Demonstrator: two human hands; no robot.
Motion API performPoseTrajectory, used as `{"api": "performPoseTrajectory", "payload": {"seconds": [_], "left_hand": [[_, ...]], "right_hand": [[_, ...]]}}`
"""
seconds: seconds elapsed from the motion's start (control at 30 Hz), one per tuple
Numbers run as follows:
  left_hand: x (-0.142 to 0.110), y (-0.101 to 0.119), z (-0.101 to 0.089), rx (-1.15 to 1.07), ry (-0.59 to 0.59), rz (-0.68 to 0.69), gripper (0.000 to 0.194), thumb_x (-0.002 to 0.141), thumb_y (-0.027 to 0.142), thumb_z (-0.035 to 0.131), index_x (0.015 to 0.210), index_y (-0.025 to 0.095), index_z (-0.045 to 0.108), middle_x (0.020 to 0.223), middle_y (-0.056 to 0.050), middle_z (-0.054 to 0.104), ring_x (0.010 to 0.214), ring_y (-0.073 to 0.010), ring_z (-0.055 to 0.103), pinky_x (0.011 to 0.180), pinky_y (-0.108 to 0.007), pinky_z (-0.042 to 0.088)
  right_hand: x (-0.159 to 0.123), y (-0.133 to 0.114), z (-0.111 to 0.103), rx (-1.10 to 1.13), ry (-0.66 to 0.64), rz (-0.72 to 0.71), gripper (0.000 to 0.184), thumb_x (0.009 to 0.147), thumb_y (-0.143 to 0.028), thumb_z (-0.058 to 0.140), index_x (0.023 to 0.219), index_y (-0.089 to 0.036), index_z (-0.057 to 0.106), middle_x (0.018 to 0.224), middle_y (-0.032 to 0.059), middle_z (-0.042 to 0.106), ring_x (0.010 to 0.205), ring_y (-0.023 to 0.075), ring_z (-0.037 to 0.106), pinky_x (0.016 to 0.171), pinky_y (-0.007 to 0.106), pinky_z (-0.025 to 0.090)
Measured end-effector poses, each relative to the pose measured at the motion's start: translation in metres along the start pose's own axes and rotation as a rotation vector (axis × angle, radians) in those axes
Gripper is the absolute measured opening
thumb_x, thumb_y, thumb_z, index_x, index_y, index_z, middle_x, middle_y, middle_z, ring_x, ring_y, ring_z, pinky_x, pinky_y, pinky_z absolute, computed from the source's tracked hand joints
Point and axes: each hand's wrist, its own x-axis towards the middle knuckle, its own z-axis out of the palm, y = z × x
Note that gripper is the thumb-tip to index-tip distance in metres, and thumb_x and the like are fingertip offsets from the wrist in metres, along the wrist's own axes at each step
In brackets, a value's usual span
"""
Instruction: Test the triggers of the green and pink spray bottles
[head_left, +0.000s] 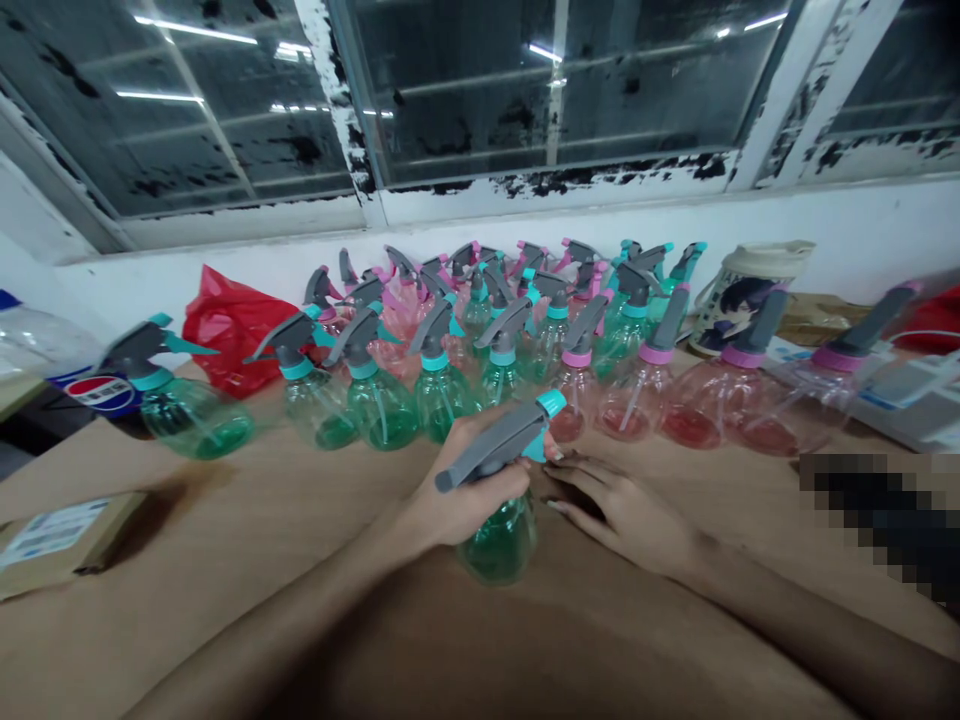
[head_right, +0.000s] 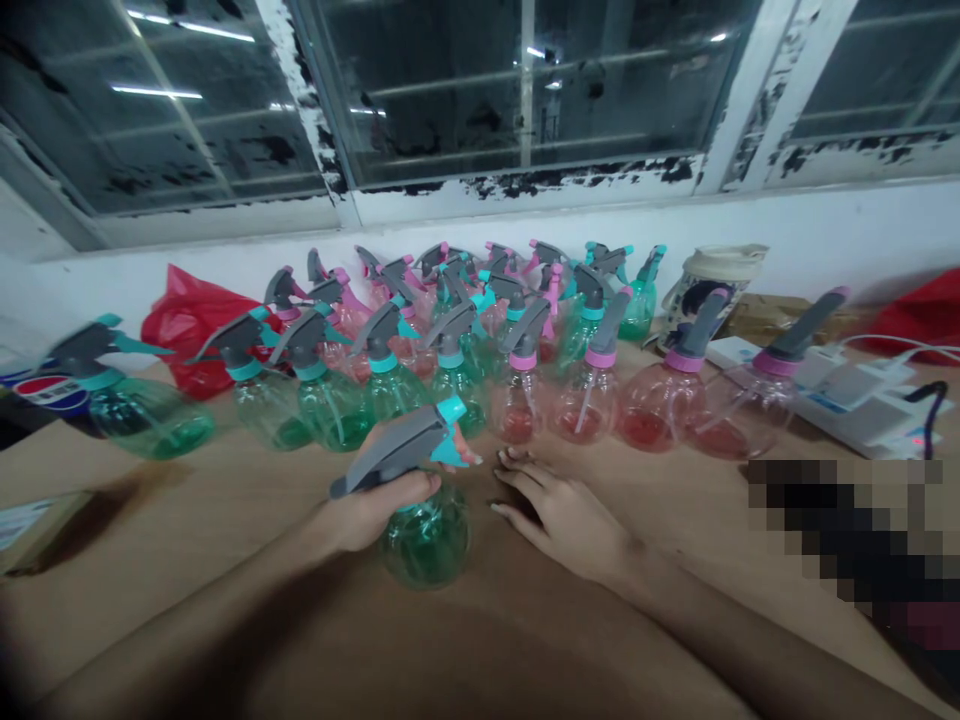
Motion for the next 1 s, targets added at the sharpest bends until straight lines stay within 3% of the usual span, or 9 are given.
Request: {"api": "performPoseTrajectory", "payload": {"seconds": [0.1, 0.27, 0.43, 0.73, 1.0], "left_hand": [[-0.0009, 0.0004, -0.0007, -0.05, -0.062, -0.007, 0.015, 0.065, 0.025, 0.045, 0.075, 0.025, 0.057, 0.064, 0.001, 0.055, 0.056, -0.0155, 0.05, 0.053, -0.029, 0.043], [0.0008, 0.0012, -0.0011, -0.057, -0.039, -0.036, 0.01, 0.064, 0.024, 0.047, 0.071, 0.024, 0.054, 0.061, 0.002, 0.05, 0.055, -0.0155, 0.047, 0.052, -0.029, 0.043], [0.0023, 0.0035, -0.0012, -0.021, -0.023, -0.01, 0.013, 0.064, 0.021, 0.046, 0.074, 0.023, 0.053, 0.056, 0.003, 0.043, 0.048, -0.0118, 0.037, 0.041, -0.025, 0.033], [-0.0007, -0.0031, 0.0029, -0.125, -0.061, -0.018, 0.036, 0.068, 0.015, 0.046, 0.101, 0.024, 0.058, 0.075, 0.0, 0.064, 0.053, -0.0142, 0.054, 0.048, -0.027, 0.043], [0.0008, -0.0007, 0.0019, -0.171, -0.098, -0.017, 0.047, 0.066, 0.014, 0.047, 0.112, 0.024, 0.056, 0.079, -0.001, 0.067, 0.053, -0.0149, 0.056, 0.05, -0.028, 0.043]], "right_hand": [[0.0005, -0.0016, -0.0014, -0.022, -0.01, -0.002, 0.04, 0.086, -0.033, 0.046, 0.123, -0.02, 0.049, 0.122, 0.0079, 0.056, 0.117, 0.0225, 0.047, 0.097, 0.044, 0.041], [0.001, -0.0022, -0.002, 0.001, -0.014, 0.01, 0.039, 0.086, -0.034, 0.045, 0.123, -0.022, 0.049, 0.123, 0.0069, 0.055, 0.118, 0.0223, 0.046, 0.098, 0.044, 0.04], [0.0005, 0.0002, 0.0, 0.015, -0.013, 0.017, 0.039, 0.086, -0.035, 0.046, 0.123, -0.022, 0.049, 0.123, 0.0067, 0.055, 0.118, 0.0217, 0.046, 0.098, 0.045, 0.039], [0.0007, -0.0011, 0.0002, -0.004, -0.022, 0.026, 0.038, 0.087, -0.035, 0.045, 0.121, -0.021, 0.05, 0.123, 0.0067, 0.055, 0.118, 0.0211, 0.046, 0.099, 0.044, 0.039], [0.0003, -0.0006, -0.0006, 0.002, -0.01, 0.017, 0.037, 0.086, -0.034, 0.046, 0.12, -0.02, 0.051, 0.123, 0.0073, 0.055, 0.118, 0.0214, 0.046, 0.099, 0.042, 0.039]]}}
